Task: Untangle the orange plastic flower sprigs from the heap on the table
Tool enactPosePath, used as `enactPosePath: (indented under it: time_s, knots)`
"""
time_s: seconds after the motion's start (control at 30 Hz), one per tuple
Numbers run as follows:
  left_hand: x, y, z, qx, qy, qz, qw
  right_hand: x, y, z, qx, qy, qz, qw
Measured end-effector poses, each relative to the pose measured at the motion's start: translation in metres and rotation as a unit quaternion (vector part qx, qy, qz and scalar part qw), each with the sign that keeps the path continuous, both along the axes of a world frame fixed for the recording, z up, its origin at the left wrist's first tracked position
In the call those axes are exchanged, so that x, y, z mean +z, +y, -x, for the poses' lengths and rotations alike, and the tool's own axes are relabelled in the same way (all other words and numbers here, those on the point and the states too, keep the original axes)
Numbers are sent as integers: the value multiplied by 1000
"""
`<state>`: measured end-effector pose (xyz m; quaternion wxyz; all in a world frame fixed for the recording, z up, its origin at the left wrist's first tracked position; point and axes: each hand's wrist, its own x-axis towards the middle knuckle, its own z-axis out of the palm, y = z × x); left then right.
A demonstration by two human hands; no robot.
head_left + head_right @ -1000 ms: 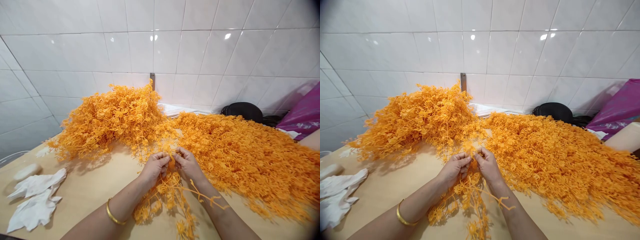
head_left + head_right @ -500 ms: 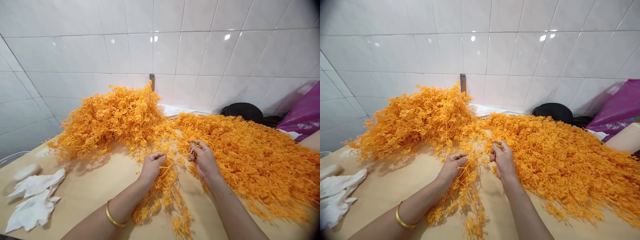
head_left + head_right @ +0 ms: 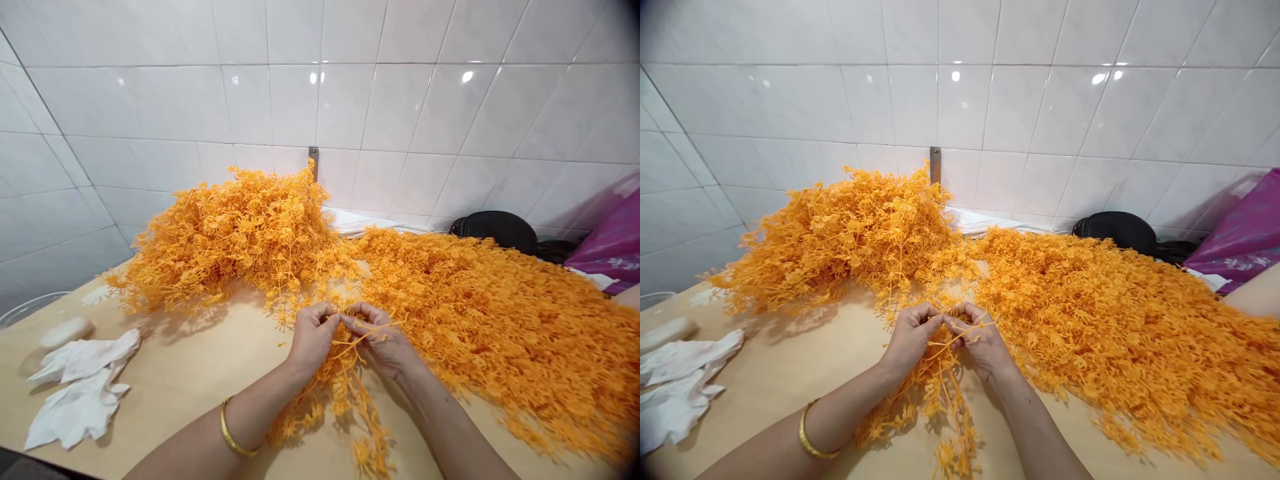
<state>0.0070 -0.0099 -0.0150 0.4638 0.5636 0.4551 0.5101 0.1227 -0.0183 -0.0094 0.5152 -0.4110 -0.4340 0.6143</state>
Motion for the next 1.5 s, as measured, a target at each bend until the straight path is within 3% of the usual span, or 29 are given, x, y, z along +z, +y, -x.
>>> enactPosePath:
  time_s: [0.13, 0.23, 0.3, 0.37, 0.5, 0.63, 0.83, 0.93, 1.1, 1.17, 1.3, 1.37, 1.5]
  knots:
    - [2, -4, -1, -20, 20, -12, 1000, -1, 11, -12, -126, 1, -26, 992]
    - [3, -6, 0, -12, 35, -7, 999, 5, 18, -36, -277, 42, -36, 959]
    - [3, -6, 1, 3, 55, -13, 998, 8, 19, -49, -320, 52, -34, 945]
    - [1, -5, 2, 15, 88, -40, 995, 11, 16, -52, -291, 34, -24, 956]
    - [-1, 0, 7, 54, 185, -124, 973, 16, 8, -40, -168, 30, -15, 985]
    - [2, 4, 14, 95, 256, -204, 940, 18, 3, -29, -93, 40, 10, 995]
    - [1, 1, 11, 90, 300, -244, 918, 12, 0, -14, -14, -15, 28, 999]
    - [-1, -2, 7, 63, 309, -249, 916, 8, 0, -7, -28, -28, 5, 999]
    - [-2, -7, 2, 14, 271, -240, 932, 4, 5, -6, -128, -4, -50, 991]
    - [-3, -7, 2, 10, 273, -238, 932, 5, 10, -18, -198, 6, -51, 979]
    - [-6, -6, 6, 29, 280, -235, 930, 11, 19, -55, -373, 60, -52, 925]
    - [-7, -6, 7, 33, 272, -232, 933, 12, 20, -64, -360, 44, -38, 931]
    - [-7, -5, 6, 34, 266, -235, 934, 15, 14, -52, -222, 1, -43, 974]
